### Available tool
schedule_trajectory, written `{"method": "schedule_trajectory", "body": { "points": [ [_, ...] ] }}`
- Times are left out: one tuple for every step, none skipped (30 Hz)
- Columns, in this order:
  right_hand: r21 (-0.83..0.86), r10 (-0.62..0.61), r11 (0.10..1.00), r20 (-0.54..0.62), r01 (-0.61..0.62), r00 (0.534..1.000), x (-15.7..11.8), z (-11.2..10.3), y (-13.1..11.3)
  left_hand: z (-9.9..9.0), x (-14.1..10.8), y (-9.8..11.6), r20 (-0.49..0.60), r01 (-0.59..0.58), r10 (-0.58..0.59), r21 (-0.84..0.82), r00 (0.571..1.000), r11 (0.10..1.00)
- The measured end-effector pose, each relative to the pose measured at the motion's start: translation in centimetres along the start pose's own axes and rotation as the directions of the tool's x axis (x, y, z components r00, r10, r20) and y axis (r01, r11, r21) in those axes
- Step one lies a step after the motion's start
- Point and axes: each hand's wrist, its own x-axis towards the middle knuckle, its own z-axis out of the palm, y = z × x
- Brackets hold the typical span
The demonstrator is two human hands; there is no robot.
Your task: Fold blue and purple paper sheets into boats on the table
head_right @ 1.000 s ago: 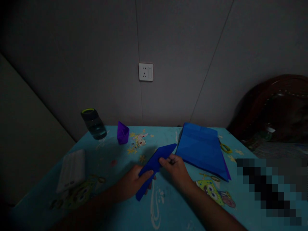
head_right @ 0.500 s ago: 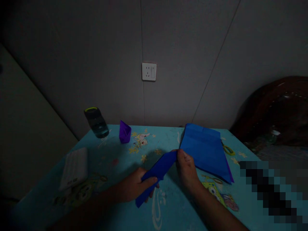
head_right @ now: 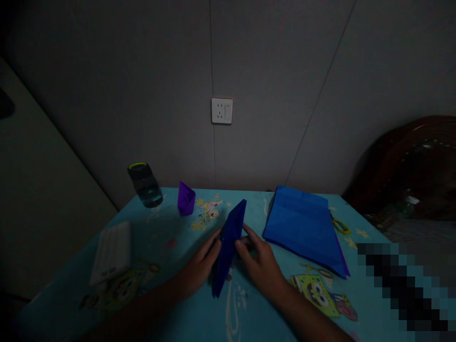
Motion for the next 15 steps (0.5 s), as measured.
{"method": "schedule_trajectory", "body": {
  "points": [
    [-0.038, -0.016, 0.999, 0.007, 0.016, 1.000, -0.10, 0.07, 0.05, -0.06, -0.07, 0.06, 0.020, -0.027, 0.026, 0.043, 0.999, 0.999],
    [-0.070, -0.032, 0.997, 0.014, 0.032, 0.999, -0.17, 0.09, 0.13, -0.09, -0.15, 0.16, 0.045, -0.057, 0.052, 0.094, 0.998, 0.994],
    [-0.095, -0.045, 0.994, 0.023, 0.047, 0.999, -0.22, 0.06, 0.21, -0.09, -0.21, 0.29, 0.072, -0.085, 0.076, 0.142, 0.995, 0.986],
    [-0.112, -0.053, 0.992, 0.033, 0.057, 0.998, -0.25, 0.02, 0.29, -0.08, -0.26, 0.41, 0.094, -0.110, 0.095, 0.172, 0.991, 0.979],
    [-0.122, -0.059, 0.990, 0.045, 0.064, 0.997, -0.28, -0.03, 0.35, -0.06, -0.29, 0.52, 0.112, -0.122, 0.102, 0.191, 0.988, 0.974],
    [-0.131, -0.064, 0.989, 0.057, 0.071, 0.996, -0.30, -0.07, 0.39, -0.04, -0.31, 0.58, 0.123, -0.122, 0.099, 0.198, 0.987, 0.973],
    [-0.140, -0.069, 0.987, 0.067, 0.078, 0.995, -0.32, -0.09, 0.39, -0.02, -0.31, 0.60, 0.133, -0.118, 0.092, 0.202, 0.987, 0.972],
    [-0.153, -0.070, 0.985, 0.076, 0.081, 0.995, -0.35, -0.09, 0.35, -0.01, -0.30, 0.58, 0.146, -0.117, 0.088, 0.203, 0.985, 0.972],
    [-0.168, -0.071, 0.982, 0.082, 0.084, 0.994, -0.37, -0.08, 0.28, -0.02, -0.29, 0.52, 0.163, -0.118, 0.086, 0.201, 0.983, 0.972],
    [-0.184, -0.072, 0.979, 0.087, 0.088, 0.994, -0.39, -0.05, 0.17, -0.03, -0.27, 0.44, 0.182, -0.123, 0.087, 0.199, 0.979, 0.972],
    [-0.199, -0.074, 0.976, 0.095, 0.092, 0.993, -0.42, -0.02, 0.04, -0.05, -0.26, 0.36, 0.193, -0.129, 0.090, 0.202, 0.977, 0.971],
    [-0.210, -0.076, 0.973, 0.109, 0.097, 0.991, -0.45, 0.02, -0.10, -0.06, -0.24, 0.29, 0.189, -0.135, 0.094, 0.215, 0.977, 0.967],
    [-0.216, -0.080, 0.971, 0.126, 0.106, 0.989, -0.47, 0.05, -0.24, -0.06, -0.22, 0.25, 0.174, -0.142, 0.102, 0.236, 0.980, 0.961],
    [-0.219, -0.086, 0.969, 0.142, 0.116, 0.986, -0.49, 0.07, -0.34, -0.06, -0.21, 0.23, 0.147, -0.150, 0.114, 0.260, 0.983, 0.954],
    [-0.224, -0.089, 0.967, 0.154, 0.122, 0.984, -0.51, 0.08, -0.40, -0.03, -0.20, 0.24, 0.118, -0.160, 0.131, 0.287, 0.984, 0.944]
  ]
}}
